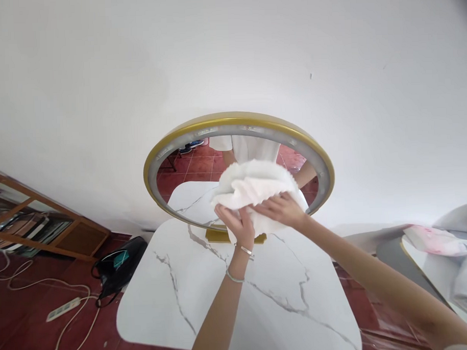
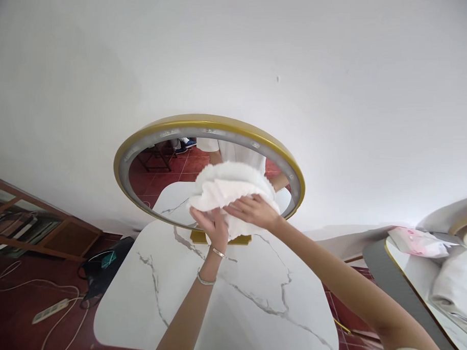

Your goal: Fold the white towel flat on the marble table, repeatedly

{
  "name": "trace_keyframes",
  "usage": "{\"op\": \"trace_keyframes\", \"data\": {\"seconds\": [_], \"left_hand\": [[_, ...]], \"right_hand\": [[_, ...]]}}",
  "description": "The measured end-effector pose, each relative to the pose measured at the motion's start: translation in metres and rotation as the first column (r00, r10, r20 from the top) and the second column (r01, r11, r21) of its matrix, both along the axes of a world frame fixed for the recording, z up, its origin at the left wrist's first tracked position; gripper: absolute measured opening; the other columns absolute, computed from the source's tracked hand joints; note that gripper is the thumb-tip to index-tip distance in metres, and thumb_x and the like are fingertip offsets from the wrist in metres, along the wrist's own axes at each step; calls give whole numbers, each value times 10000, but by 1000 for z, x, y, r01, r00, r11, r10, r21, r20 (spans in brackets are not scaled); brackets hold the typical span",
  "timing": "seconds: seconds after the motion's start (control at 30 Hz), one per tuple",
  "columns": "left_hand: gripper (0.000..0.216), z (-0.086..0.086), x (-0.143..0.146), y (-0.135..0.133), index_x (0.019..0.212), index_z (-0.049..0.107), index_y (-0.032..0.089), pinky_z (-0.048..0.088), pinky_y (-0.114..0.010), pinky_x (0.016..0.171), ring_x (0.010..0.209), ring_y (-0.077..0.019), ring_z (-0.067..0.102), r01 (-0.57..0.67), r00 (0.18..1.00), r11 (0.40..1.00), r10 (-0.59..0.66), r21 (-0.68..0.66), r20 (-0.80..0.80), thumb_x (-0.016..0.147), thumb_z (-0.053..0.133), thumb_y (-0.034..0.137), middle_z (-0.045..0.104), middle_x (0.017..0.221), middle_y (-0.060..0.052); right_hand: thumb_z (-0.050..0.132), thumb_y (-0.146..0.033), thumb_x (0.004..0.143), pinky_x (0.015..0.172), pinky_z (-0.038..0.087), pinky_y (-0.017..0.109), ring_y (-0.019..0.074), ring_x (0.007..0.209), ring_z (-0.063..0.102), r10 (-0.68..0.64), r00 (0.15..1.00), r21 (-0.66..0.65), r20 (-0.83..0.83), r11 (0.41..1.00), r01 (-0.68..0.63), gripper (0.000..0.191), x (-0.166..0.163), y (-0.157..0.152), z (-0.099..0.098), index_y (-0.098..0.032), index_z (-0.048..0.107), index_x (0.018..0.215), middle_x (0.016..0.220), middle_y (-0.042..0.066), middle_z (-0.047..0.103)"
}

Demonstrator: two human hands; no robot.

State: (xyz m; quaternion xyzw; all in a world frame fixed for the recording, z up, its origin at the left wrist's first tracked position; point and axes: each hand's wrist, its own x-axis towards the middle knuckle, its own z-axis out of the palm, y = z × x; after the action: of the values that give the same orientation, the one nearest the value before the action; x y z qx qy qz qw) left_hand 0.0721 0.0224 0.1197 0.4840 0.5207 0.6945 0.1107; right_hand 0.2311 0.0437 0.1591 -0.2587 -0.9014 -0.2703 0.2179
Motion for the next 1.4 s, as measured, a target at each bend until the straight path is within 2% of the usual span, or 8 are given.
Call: {"op": "trace_keyframes", "data": {"seconds": [0.13,0.27,0.4,0.57,0.77,0.93,1.17,1.4], "left_hand": [[166,94,15,4,1024,469,206,433,-392,929,1054,-203,495,-7,997,957,30,291,-75,913,532,313,477,1020,-59],[323,129,27,3,1154,439,201,439,-366,885,983,-186,529,113,983,926,-51,359,-177,885,593,292,508,1065,-62],[405,89,34,-4,1248,415,179,423,-349,849,917,-188,548,149,959,957,-80,247,-271,891,569,292,548,1031,-72],[429,-16,29,-29,1297,439,185,413,-379,852,838,-198,571,182,856,980,-201,-86,-476,875,515,182,622,964,-69],[313,-119,17,-76,1044,600,207,448,-414,817,945,-252,592,148,599,854,-478,-498,-642,811,448,64,654,964,-72],[243,-131,4,-99,904,602,202,459,-476,883,1068,-293,551,78,509,881,-438,-467,-741,776,465,48,594,1118,-129],[286,-115,-16,-100,875,574,209,338,-485,1112,1349,-222,405,352,321,862,-477,-365,-818,811,372,18,588,1290,-61],[307,-122,-23,-111,1007,633,212,447,-423,1030,1111,-168,613,479,167,787,-517,-389,-839,916,388,51,688,1097,-40]], "right_hand": [[483,-219,962,925,440,377,166,963,613,-128,969,221,-210,960,174,425,23,6,64,-382,486,1354,1141,10,678],[450,-379,977,988,395,438,239,1170,562,-156,924,201,-348,951,236,332,42,10,83,-345,560,1288,1335,44,574],[454,-273,980,958,394,405,193,1021,622,-146,923,169,-355,961,217,326,56,2,30,-351,571,1274,1297,52,608],[404,-105,945,839,469,368,165,737,617,-223,952,-176,-209,966,188,407,64,-35,-99,-308,638,1208,900,39,728],[338,-31,872,989,482,468,222,1155,577,-232,963,-436,-141,888,150,451,48,-101,-202,-203,659,1137,1217,88,647],[402,-130,911,1053,449,530,258,1313,458,-375,887,-541,-269,821,183,345,36,-142,-204,-213,577,1196,1316,108,567],[477,-211,906,993,467,533,308,1331,407,-597,621,-564,-507,775,284,309,34,-137,-169,-197,469,1215,1425,187,407],[474,-49,692,1010,434,477,261,1324,422,-457,794,-693,-401,719,64,360,37,-107,-162,-200,501,1018,1382,136,492]]}}
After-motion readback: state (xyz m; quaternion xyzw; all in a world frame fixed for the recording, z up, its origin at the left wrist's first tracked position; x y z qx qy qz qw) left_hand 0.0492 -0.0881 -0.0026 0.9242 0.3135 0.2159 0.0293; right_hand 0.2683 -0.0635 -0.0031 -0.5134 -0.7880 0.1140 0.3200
